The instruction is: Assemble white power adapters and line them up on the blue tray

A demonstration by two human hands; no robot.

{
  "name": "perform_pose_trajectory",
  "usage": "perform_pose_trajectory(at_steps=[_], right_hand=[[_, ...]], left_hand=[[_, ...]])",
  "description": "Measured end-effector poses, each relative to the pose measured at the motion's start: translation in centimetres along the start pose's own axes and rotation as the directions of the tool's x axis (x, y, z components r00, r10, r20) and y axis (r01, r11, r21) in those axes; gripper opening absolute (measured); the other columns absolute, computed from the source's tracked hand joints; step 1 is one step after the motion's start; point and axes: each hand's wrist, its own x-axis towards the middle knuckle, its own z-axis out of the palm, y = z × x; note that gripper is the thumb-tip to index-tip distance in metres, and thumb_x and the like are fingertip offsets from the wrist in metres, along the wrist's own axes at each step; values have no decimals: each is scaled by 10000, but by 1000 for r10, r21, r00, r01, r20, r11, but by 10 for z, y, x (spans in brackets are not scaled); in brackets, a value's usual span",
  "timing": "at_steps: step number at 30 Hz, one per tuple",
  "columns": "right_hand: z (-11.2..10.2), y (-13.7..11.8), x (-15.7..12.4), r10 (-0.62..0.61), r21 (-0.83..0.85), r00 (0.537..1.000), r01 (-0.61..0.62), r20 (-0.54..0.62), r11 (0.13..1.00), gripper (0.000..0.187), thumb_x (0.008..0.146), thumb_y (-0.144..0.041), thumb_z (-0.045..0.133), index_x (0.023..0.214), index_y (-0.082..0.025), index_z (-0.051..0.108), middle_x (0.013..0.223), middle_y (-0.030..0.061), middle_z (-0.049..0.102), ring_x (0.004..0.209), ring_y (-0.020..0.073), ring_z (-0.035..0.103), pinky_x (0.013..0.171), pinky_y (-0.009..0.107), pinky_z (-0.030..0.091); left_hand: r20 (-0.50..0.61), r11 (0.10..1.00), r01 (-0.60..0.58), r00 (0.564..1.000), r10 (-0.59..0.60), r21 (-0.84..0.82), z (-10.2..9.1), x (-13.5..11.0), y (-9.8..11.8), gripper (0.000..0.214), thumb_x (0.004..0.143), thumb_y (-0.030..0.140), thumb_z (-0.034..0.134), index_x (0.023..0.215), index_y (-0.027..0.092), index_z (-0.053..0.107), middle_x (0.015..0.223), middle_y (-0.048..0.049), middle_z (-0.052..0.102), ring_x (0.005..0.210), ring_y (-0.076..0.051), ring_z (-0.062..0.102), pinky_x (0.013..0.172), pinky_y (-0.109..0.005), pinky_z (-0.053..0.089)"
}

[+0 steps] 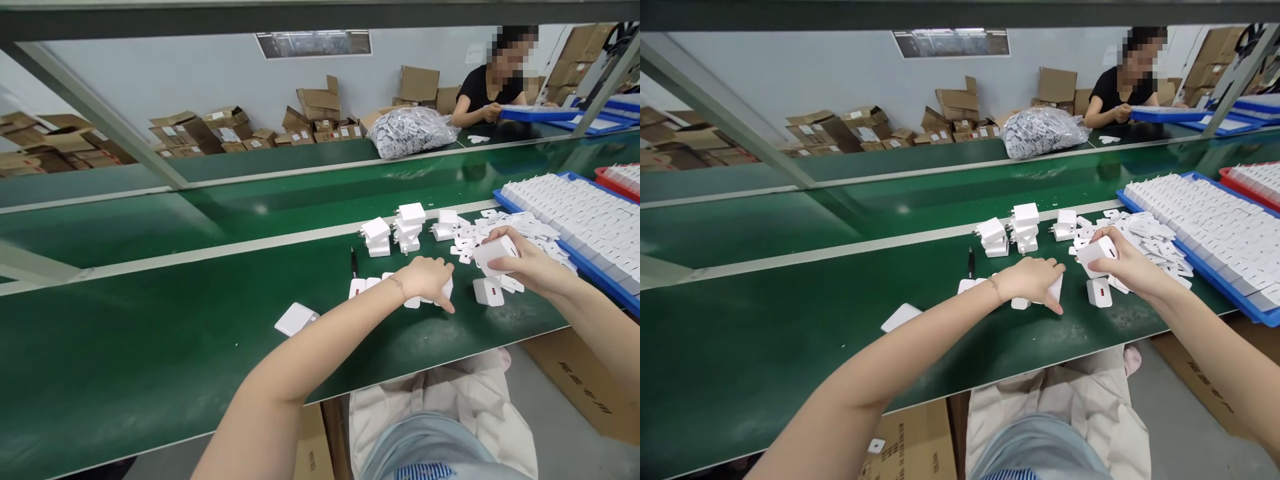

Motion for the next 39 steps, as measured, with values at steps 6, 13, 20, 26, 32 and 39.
perform_pose_trajectory(at_steps=[6, 13, 20, 26, 32, 39], right_hand=[[-24, 7, -14, 10, 92, 986, 5, -165, 996, 391, 686, -315, 821, 942, -233, 537, 923, 7, 651, 814, 150, 631, 701, 265, 495], [-22, 9, -23, -189, -44, 980, 187, -57, 981, 445, 748, -526, 753, 1066, -230, 655, 1045, 69, 708, 928, 257, 688, 818, 390, 552], [4, 4, -53, -395, -302, 878, 467, 269, 831, 493, 712, -458, 815, 1161, -286, 705, 1011, 53, 680, 931, 233, 642, 816, 366, 546], [40, 36, -45, -482, -7, 770, 534, 418, 845, 414, 670, -439, 860, 1006, -248, 710, 1010, 44, 609, 885, 174, 603, 745, 274, 517], [49, 64, -47, -323, 157, 848, 283, 420, 946, 863, 660, -683, 764, 1367, -295, 456, 1183, 70, 570, 991, 209, 603, 763, 301, 518], [58, 79, -57, -190, 272, 803, 37, 564, 962, 983, 607, -730, 753, 1376, -218, 417, 1066, 80, 606, 892, 200, 615, 703, 293, 522]], left_hand=[[-45, 997, -48, 998, 50, 55, 8, 11, 12, 546, 818, 496, 708, 1183, 113, 575, 1072, -154, 655, 926, -309, 675, 657, -303, 468], [-360, 998, -50, 931, 59, 36, -16, -26, 25, 501, 842, 464, 697, 1189, 144, 527, 1133, -139, 631, 1008, -311, 642, 723, -339, 486], [-625, 940, -227, 781, 19, -255, 16, -90, 35, 627, 711, 593, 770, 1122, 202, 502, 1095, -90, 653, 926, -263, 657, 746, -340, 504], [-629, 892, -270, 778, -20, -363, 57, -92, 48, 732, 637, 697, 751, 1125, 200, 525, 1029, -85, 654, 889, -274, 656, 757, -372, 509], [-574, 806, -326, 819, -21, -495, 65, -89, 54, 743, 604, 640, 817, 1138, 220, 516, 1111, -96, 632, 949, -286, 655, 792, -379, 517], [-474, 792, -383, 870, 137, -474, 48, -81, 55, 889, 678, 561, 803, 1385, 233, 374, 1291, -140, 612, 1131, -337, 634, 905, -419, 497]])
